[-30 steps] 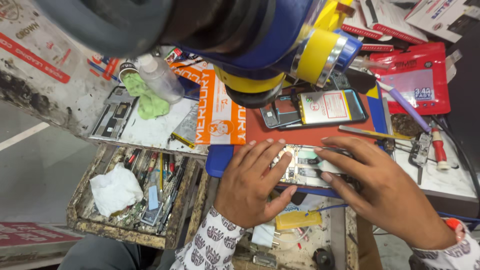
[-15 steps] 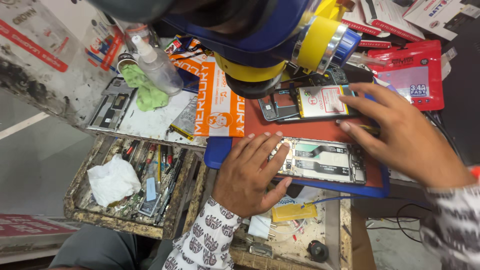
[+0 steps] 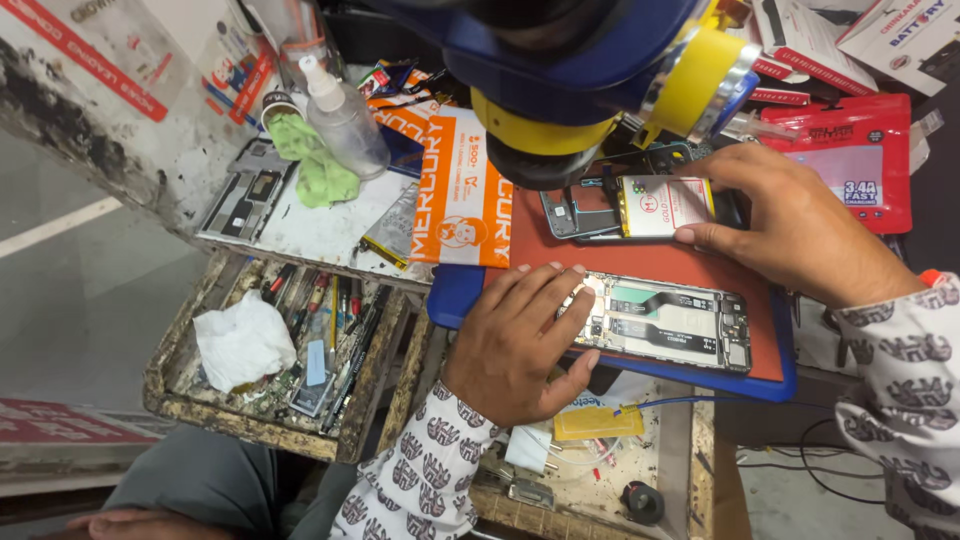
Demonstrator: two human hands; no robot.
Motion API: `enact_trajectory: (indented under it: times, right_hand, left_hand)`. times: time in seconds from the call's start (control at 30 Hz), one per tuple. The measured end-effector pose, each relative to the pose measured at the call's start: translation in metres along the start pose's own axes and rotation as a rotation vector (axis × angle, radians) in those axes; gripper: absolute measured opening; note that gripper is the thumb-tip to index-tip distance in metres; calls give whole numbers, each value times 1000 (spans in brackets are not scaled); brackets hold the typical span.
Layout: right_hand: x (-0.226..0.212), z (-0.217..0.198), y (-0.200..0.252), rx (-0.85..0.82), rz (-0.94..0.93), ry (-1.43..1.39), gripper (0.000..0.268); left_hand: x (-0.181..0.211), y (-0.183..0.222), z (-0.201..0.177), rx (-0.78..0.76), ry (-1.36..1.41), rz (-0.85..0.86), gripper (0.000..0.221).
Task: The person is repairing a smartphone by installing a new battery. They place the battery into the phone's chassis, connect the ribbon cable to the motherboard, and press the components down to secure them. The person then lifts the phone to inspect the internal connections.
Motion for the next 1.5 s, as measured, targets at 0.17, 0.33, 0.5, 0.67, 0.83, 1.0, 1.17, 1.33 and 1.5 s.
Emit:
enact_trajectory:
  times: [0.17,0.33,0.5,0.67,0.83,1.0,1.17,1.33,1.5]
  right_hand:
    - [15,4,-6,-48,132,-78,62]
    - [23,8,-9,-86,187,-156,63]
    - [31,10,-12,-115,178,-134,62]
    - [45,12,-13,-99,292,-83,49]
    - [56,17,-3,-77,512,-498,25]
    - [41,8,2,-8,339,-493,18]
    - [3,-19,23,160,51,-326,17]
    - [2,-19,65,242,337,-488,25]
    - [9,19,95,26,547,-480,38]
  left_hand:
    - [2,0,-3,7,-1,-3,52]
    - [2,0,-4,11,-4,6,59]
    - [2,2,-5,32,7,-3,79]
    - [0,3,-3,35,3,-7,84]
    - [1,3,-4,45,-13,4,87]
    - [1,4,-2,28,-36,-4,89]
    - [1,5,-4,36,-14,-7,90]
    - [1,5,-6,55,-5,-9,89]
    - [4,4,-7,67,-17,23,87]
Point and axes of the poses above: each hand's wrist, its own y-axis away from the middle knuckle, its own z-axis out of the palm, x = y × z, the point moved 8 cm from there along -y, towards the middle knuckle, and after that the axes turned 5 degrees about -y, right-handed, at the moved point
